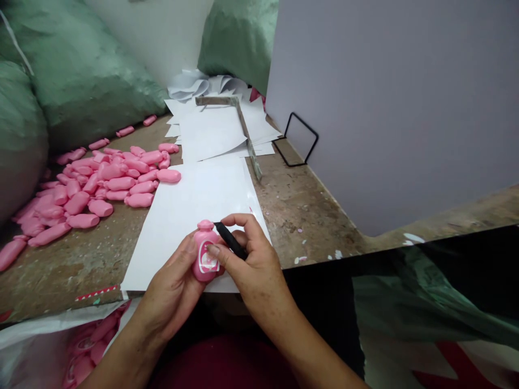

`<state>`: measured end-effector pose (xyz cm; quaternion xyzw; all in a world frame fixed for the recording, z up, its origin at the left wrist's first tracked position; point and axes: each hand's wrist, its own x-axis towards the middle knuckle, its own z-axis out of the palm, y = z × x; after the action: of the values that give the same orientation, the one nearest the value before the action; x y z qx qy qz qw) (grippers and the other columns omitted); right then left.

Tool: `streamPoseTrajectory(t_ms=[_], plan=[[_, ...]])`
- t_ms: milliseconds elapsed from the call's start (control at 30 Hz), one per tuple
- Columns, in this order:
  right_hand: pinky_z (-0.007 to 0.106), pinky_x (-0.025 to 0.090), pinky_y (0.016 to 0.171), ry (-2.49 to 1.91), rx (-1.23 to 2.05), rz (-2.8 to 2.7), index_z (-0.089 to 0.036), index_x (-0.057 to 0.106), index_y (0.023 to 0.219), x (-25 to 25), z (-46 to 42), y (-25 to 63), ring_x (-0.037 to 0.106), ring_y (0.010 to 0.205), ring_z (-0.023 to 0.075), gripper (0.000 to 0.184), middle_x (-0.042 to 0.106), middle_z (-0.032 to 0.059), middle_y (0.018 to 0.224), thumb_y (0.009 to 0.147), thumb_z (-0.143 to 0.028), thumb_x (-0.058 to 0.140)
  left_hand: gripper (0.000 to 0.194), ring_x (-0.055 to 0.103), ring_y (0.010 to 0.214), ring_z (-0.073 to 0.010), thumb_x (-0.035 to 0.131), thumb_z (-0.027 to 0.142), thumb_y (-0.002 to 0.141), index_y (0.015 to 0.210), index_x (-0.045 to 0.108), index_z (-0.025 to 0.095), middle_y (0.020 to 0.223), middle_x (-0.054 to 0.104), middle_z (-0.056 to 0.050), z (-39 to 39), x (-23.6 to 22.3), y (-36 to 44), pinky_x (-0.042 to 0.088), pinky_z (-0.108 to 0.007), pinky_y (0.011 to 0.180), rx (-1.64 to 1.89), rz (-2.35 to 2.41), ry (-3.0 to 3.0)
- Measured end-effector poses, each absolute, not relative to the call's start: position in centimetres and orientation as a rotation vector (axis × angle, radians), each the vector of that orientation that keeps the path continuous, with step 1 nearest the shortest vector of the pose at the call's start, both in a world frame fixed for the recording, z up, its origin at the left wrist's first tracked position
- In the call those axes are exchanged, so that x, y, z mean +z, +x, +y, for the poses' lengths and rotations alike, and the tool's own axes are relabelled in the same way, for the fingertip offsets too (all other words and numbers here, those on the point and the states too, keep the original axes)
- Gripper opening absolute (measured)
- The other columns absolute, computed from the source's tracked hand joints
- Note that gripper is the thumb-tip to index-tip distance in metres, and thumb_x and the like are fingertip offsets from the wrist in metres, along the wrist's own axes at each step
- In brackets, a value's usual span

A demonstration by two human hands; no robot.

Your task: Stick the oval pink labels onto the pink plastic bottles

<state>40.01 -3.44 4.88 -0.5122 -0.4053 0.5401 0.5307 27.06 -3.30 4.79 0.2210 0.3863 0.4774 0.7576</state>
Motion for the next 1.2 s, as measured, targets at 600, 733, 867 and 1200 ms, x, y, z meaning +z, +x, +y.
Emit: streamPoseTrajectory(t_ms=[600, 733, 867, 1200], plan=[[0.029, 0.042, 0.062, -1.376, 1.143, -1.137, -0.028, 0.053, 0.104, 4.9, -3.8, 39.9, 0.055, 0.064, 0.0158, 0.03, 0.061, -0.0063, 0.069, 0.079, -0.036, 0.067, 0.031, 0.058, 0.119, -0.0243, 0.065, 0.038, 0.091, 0.116, 0.069, 0.021, 0.116, 0.068, -0.007, -3.4, 4.8, 27.1, 0.039, -0.039, 0.108, 1.03, 0.82, 0.529], [0.03, 0.042, 0.063, -1.403, 1.143, -1.151, -0.028, 0.052, 0.106, 4.8, -3.7, 39.9, 0.057, 0.066, 0.0167, 0.032, 0.064, -0.0047, 0.074, 0.079, -0.038, 0.067, 0.034, 0.058, 0.119, -0.025, 0.068, 0.035, 0.088, 0.119, 0.067, 0.021, 0.119, 0.068, -0.008, -3.4, 4.8, 26.9, 0.042, -0.039, 0.105, 0.987, 0.825, 0.555], [0.031, 0.044, 0.064, -1.421, 1.14, -1.164, -0.028, 0.052, 0.107, 4.7, -3.6, 40.0, 0.059, 0.068, 0.017, 0.032, 0.066, -0.0031, 0.079, 0.08, -0.038, 0.066, 0.042, 0.055, 0.126, -0.0255, 0.068, 0.028, 0.088, 0.13, 0.06, 0.023, 0.131, 0.063, -0.009, -3.4, 4.7, 26.6, 0.041, -0.039, 0.107, 0.931, 0.817, 0.625], [0.031, 0.046, 0.065, -1.489, 1.025, -1.285, -0.029, 0.056, 0.107, 4.6, -3.7, 39.7, 0.063, 0.073, 0.0193, 0.027, 0.067, -0.0013, 0.082, 0.082, -0.036, 0.064, 0.058, 0.054, 0.128, -0.0241, 0.072, 0.017, 0.081, 0.136, 0.055, 0.024, 0.136, 0.062, -0.007, -3.6, 4.4, 26.1, 0.038, -0.038, 0.111, 0.863, 0.846, 0.664]])
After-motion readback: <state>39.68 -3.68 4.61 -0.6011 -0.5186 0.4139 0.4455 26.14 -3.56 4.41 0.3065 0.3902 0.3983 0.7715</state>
